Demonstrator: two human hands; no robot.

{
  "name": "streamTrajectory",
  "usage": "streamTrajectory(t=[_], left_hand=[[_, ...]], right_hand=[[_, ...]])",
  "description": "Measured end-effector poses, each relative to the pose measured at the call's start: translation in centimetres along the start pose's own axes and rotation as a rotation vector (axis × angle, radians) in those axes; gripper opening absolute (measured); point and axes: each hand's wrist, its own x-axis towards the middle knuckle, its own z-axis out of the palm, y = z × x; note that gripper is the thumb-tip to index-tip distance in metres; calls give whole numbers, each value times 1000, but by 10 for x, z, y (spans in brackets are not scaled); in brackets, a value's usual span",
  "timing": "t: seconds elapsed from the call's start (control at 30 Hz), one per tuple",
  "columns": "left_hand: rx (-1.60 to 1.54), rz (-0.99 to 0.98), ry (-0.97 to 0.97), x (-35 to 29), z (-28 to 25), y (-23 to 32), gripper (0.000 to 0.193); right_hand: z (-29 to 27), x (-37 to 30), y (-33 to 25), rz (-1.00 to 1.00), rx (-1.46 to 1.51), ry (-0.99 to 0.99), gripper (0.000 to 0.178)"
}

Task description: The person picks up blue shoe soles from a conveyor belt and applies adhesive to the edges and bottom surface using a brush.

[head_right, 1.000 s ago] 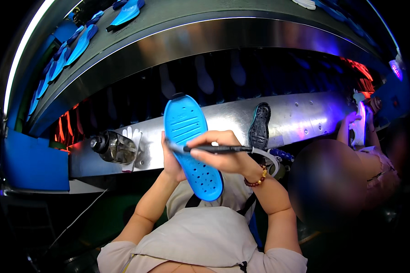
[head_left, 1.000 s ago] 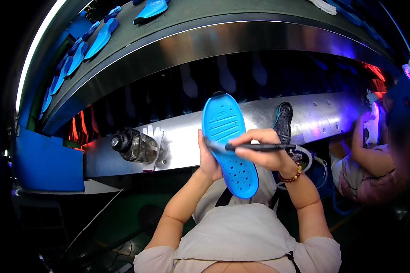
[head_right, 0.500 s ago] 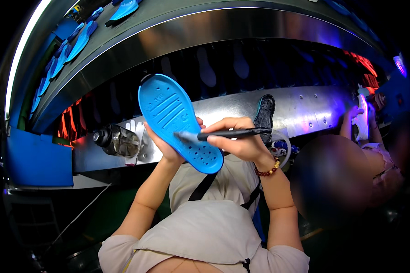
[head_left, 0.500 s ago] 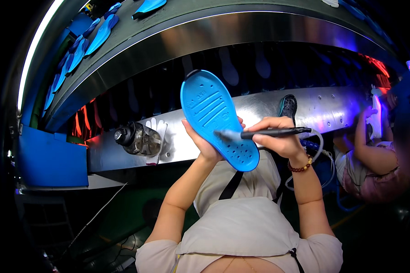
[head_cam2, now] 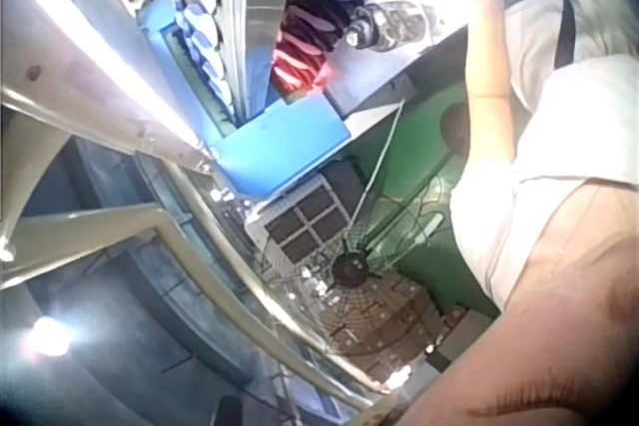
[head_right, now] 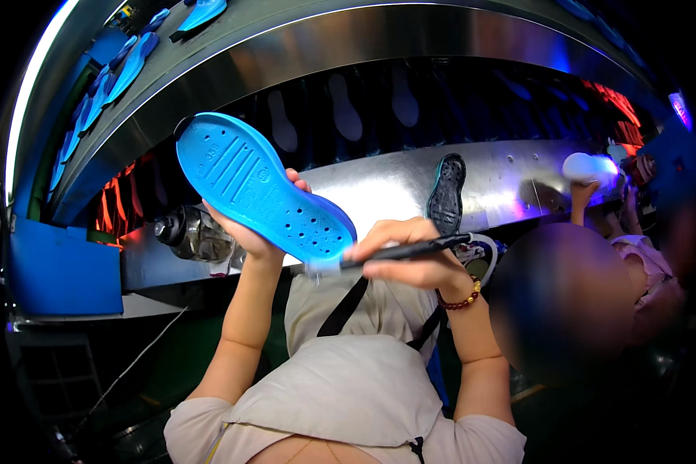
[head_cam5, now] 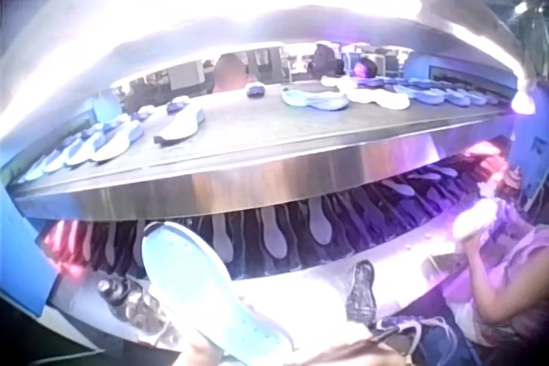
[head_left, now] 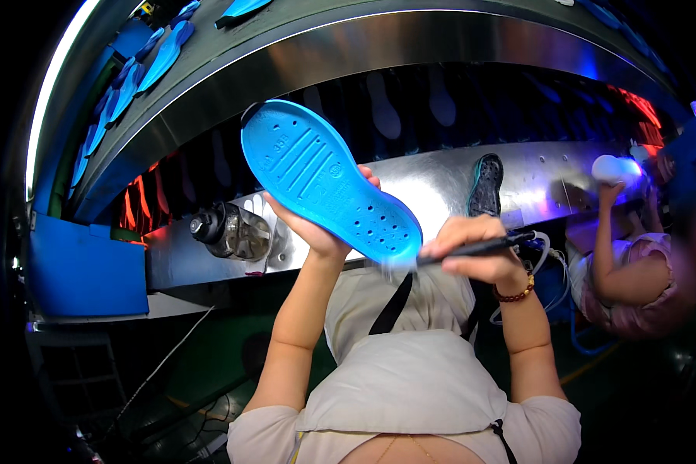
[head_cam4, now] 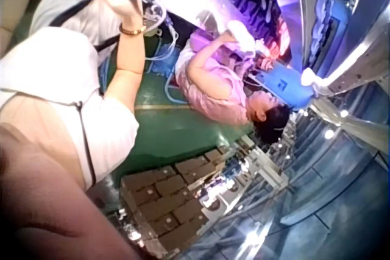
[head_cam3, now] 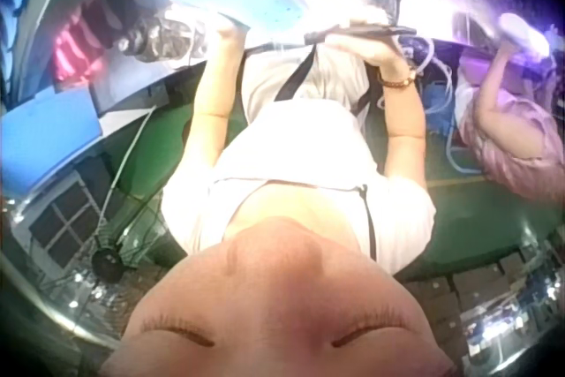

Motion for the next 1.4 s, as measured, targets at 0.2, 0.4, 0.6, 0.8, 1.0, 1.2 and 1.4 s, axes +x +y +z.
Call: streamTrajectory(t=[0.2, 0.4, 0.6, 0.8, 1.0, 1.2, 1.4], left_hand=[[-48, 5, -70, 1, 4, 7, 100], [-51, -88, -68, -4, 22, 2, 93], [-126, -248, -218, -24, -15, -25, 72], [37, -484, -308, -14, -11, -5, 57], [151, -798, -304, -8, -9, 7, 59], [422, -1039, -301, -3, 1, 17, 64], [362, -1062, -226, -5, 4, 27, 57]], right_hand=[[1, 0, 8, -59, -138, -82, 23], [9, -6, 20, 180, 399, 199, 18], [29, -9, 8, 195, 264, 212, 19], [3, 1, -12, 46, -47, 23, 19], [-7, 7, -19, -27, -183, -337, 20], [-16, 17, -31, -70, -272, -360, 18], [-29, 24, -44, -68, -334, -472, 19]])
